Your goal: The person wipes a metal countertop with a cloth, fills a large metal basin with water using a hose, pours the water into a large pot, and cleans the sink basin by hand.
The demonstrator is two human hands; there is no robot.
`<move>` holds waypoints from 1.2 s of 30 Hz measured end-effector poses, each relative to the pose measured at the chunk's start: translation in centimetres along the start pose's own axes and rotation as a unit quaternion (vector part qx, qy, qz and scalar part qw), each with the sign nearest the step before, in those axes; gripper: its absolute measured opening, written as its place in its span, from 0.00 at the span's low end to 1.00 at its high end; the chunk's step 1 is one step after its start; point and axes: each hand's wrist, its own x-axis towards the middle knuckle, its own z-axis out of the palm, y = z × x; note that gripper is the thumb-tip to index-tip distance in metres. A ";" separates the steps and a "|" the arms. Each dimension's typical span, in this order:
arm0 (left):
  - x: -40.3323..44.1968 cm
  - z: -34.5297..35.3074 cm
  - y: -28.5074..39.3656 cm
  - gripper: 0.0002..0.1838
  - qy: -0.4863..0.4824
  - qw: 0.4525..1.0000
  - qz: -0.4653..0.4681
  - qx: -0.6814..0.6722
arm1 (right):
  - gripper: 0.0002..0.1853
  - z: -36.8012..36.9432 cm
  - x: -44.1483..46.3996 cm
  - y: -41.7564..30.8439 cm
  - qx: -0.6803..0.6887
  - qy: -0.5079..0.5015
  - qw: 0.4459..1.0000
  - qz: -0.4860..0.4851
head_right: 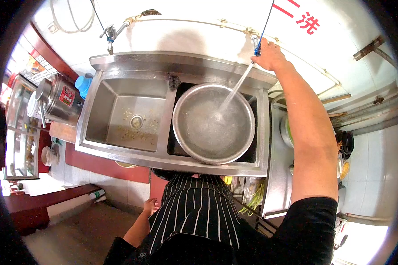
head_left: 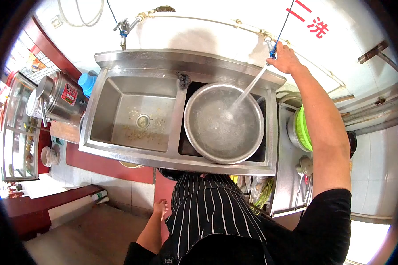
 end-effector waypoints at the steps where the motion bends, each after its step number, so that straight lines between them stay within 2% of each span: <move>1: 0.3 -0.1 -0.3 0.16 0.000 1.000 0.000 -0.001 | 0.47 0.1 0.1 0.0 -0.002 0.005 1.000 0.001; 6: 0.0 -0.2 -0.3 0.16 0.007 1.000 0.004 0.029 | 0.45 -0.4 0.0 -0.8 -0.018 0.015 1.000 0.018; 9: -0.7 -0.4 -0.1 0.16 -0.007 1.000 -0.014 0.006 | 0.43 -1.0 -0.4 -1.4 -0.003 -0.012 0.999 0.042; 14: -0.7 -1.3 0.0 0.16 -0.014 1.000 -0.017 0.001 | 0.38 -1.6 -1.5 -1.5 0.007 0.046 0.998 0.041; 16: -0.4 -1.7 -0.5 0.16 -0.023 1.000 -0.018 0.000 | 0.38 -2.1 -1.6 -1.2 0.029 0.029 0.997 0.062; 18: -1.2 -1.7 -0.2 0.15 0.009 1.000 -0.004 0.023 | 0.38 -2.1 -1.7 -0.4 0.050 0.014 0.995 0.082; 23: -2.3 -2.2 1.0 0.14 0.006 1.000 -0.019 0.022 | 0.42 -0.6 -2.8 -0.6 0.045 0.102 0.992 0.055; 25: -2.6 -2.3 1.6 0.14 0.008 1.000 -0.023 0.019 | 0.43 -0.9 -3.5 -1.3 0.058 0.101 0.992 0.052; 28: -1.6 -2.7 2.5 0.13 0.038 0.999 0.011 -0.006 | 0.45 -2.1 -4.6 -3.2 0.081 0.104 0.991 0.035; 30: -0.3 -2.8 3.3 0.12 0.083 0.983 0.153 -0.055 | 0.45 -2.5 -5.0 -4.0 0.104 0.091 0.988 0.064; 31: 0.2 -2.7 3.6 0.12 0.084 0.983 0.153 -0.053 | 0.45 -2.3 -5.2 -3.8 0.099 0.118 0.987 0.047; 33: -1.6 -1.1 8.0 0.12 0.133 0.941 0.307 -0.058 | 0.44 -1.8 -5.8 -3.3 0.141 0.134 0.980 0.034; 35: -5.9 1.1 13.2 0.12 0.122 0.934 0.331 -0.058 | 0.43 -0.4 -6.6 -2.4 0.184 0.145 0.972 0.021; 36: -7.0 2.1 15.4 0.12 0.112 0.926 0.356 -0.061 | 0.41 1.1 -6.9 -1.7 0.250 0.197 0.948 -0.001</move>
